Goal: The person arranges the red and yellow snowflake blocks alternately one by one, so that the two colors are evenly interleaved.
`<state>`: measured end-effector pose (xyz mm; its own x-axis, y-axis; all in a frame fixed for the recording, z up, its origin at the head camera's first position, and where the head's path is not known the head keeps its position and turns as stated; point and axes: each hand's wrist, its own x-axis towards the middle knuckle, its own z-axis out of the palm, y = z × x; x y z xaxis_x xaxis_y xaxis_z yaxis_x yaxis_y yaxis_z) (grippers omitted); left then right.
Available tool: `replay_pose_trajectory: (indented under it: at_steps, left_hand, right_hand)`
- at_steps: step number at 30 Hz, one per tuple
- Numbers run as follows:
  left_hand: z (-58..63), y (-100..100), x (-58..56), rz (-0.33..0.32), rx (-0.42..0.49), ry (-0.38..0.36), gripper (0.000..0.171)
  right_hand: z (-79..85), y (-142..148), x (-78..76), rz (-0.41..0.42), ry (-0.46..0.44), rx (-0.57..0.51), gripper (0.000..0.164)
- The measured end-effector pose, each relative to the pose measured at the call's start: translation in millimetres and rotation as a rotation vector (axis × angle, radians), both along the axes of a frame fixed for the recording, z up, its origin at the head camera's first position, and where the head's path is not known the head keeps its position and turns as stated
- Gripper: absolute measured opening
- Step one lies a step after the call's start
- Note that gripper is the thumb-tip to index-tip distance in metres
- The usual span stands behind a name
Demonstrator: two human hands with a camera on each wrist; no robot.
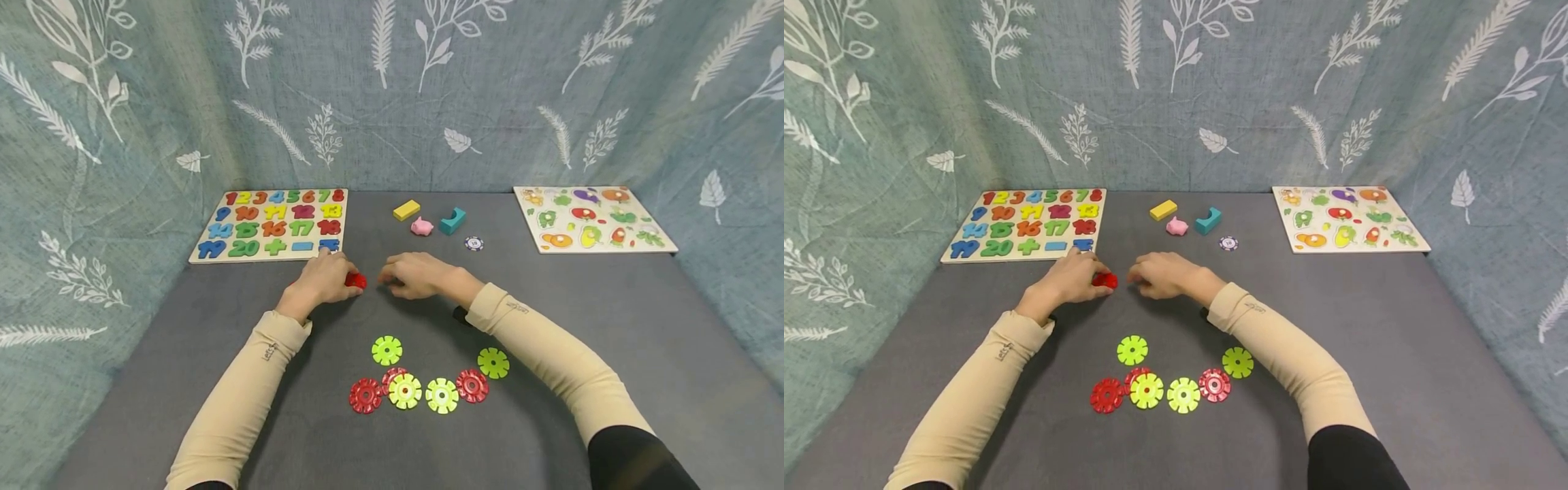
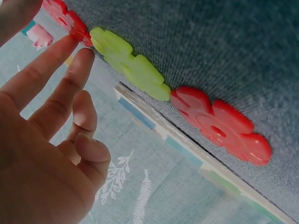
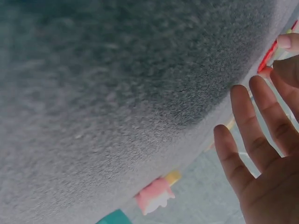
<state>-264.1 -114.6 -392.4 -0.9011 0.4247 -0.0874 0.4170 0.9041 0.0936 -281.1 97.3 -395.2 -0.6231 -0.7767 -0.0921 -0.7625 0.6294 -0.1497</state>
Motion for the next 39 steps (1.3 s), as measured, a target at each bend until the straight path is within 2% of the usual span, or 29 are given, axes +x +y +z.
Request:
replay_pose_trajectory:
  at_steps: [9,13,18,23,26,39]
  left_hand:
    - [3.1,1,-2.9,0.0,-0.012,-0.043,0.043]
    - [3.8,1,-3.5,0.001,-0.023,-0.046,0.042]
    - [4.8,2,-3.1,-0.002,-0.028,-0.046,0.042]
    - [5.5,3,-1.1,-0.002,-0.016,-0.04,0.042]
    - [6.0,3,-0.2,-0.004,-0.012,-0.037,0.041]
    - [6.9,5,-0.1,0.008,-0.007,-0.052,0.04]
  right_hand:
    - [4.5,7,16.0,0.026,-0.065,0.079,0.035]
    - [9.6,7,29.5,0.079,-0.11,0.104,0.041]
    - [15.9,-2,50.0,0.187,-0.162,0.15,0.053]
    - [20.8,-16,66.1,0.27,-0.145,0.241,0.061]
    - [23.0,-24,71.9,0.277,-0.141,0.293,0.062]
    - [20.4,-46,78.8,0.29,-0.081,0.413,0.054]
